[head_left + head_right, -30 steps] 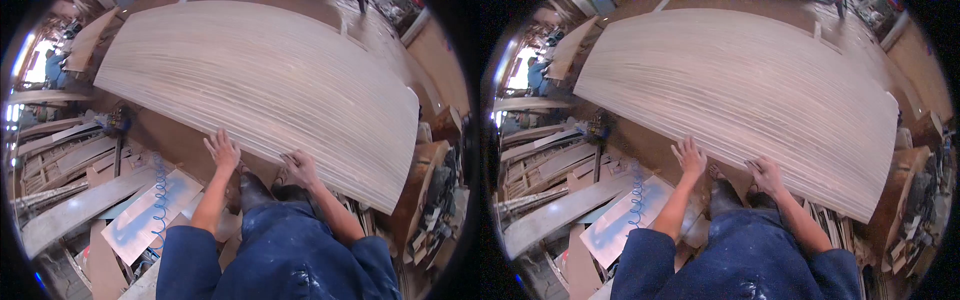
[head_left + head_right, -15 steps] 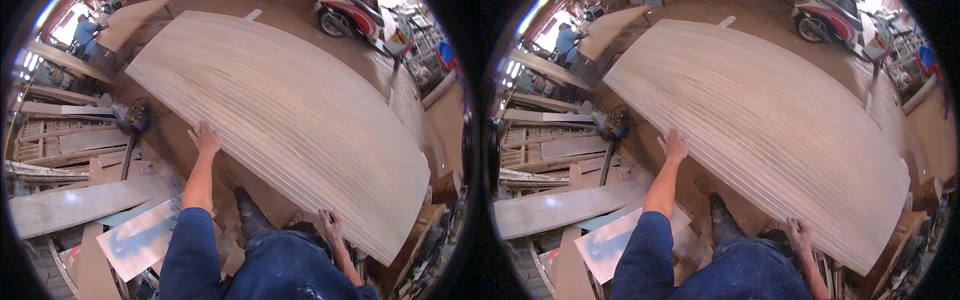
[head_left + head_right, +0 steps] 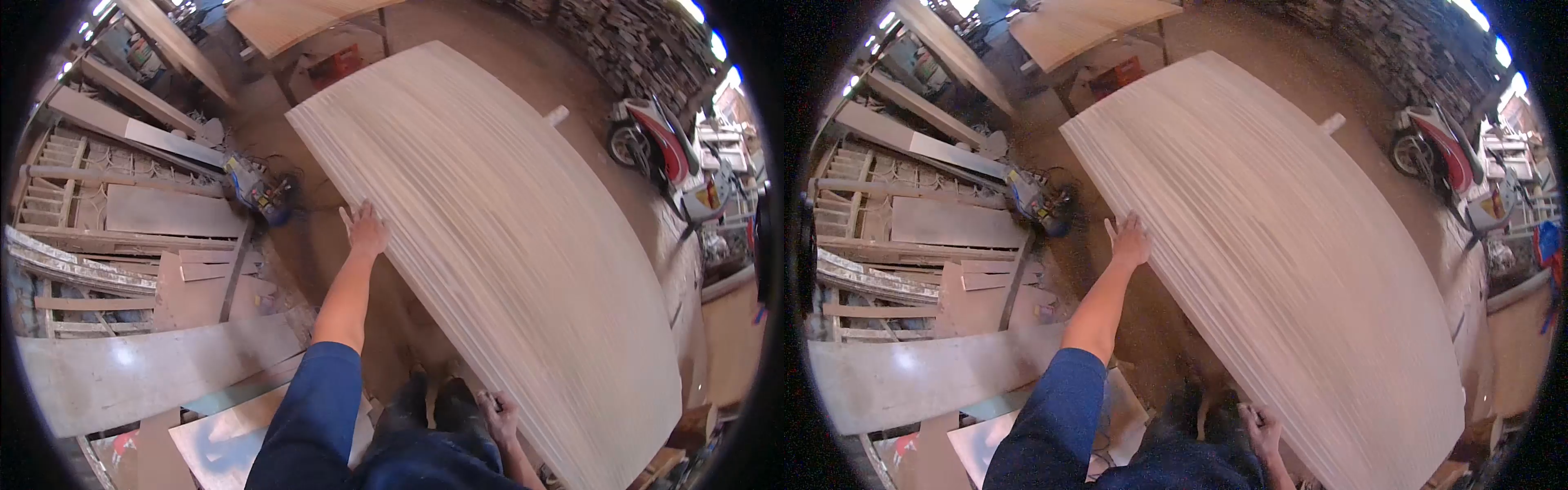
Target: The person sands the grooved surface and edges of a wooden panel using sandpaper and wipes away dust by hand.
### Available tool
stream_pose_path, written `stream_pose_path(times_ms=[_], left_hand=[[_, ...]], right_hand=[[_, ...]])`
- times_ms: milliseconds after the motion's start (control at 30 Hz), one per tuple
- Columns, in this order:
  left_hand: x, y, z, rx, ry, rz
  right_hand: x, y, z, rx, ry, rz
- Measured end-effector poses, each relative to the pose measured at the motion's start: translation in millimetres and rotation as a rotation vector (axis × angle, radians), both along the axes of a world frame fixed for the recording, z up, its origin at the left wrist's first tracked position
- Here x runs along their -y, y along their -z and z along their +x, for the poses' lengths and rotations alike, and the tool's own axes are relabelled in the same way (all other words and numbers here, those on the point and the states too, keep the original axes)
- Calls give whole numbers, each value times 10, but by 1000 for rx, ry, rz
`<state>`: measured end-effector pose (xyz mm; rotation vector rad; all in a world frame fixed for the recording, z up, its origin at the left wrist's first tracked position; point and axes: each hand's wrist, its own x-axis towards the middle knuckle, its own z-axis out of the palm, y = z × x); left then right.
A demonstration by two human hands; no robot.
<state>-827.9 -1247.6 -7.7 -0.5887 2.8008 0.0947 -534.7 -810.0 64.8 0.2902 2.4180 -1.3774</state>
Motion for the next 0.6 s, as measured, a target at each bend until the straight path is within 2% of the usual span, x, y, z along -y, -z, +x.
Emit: stream_pose_path(times_ms=[67, 133, 200, 300, 467, 600], left_hand=[[336, 14, -241, 2, -18, 0], [709, 17, -518, 2, -22, -8], [1084, 67, -770, -9, -23, -7], [1701, 167, -1160, -93, -25, -58], [2864, 253, -1986, -108, -34, -98], [3630, 258, -2506, -107, -37, -98]], right_hand=[[379, -37, -273, 136, 15, 2], [600, 242, -496, 128, -11, -14], [912, 386, -777, 190, 61, -126], [1452, 477, -1301, 157, 4, -123], [2596, 331, -2316, 131, -40, -122], [3223, 355, -2865, 67, -83, -77]])
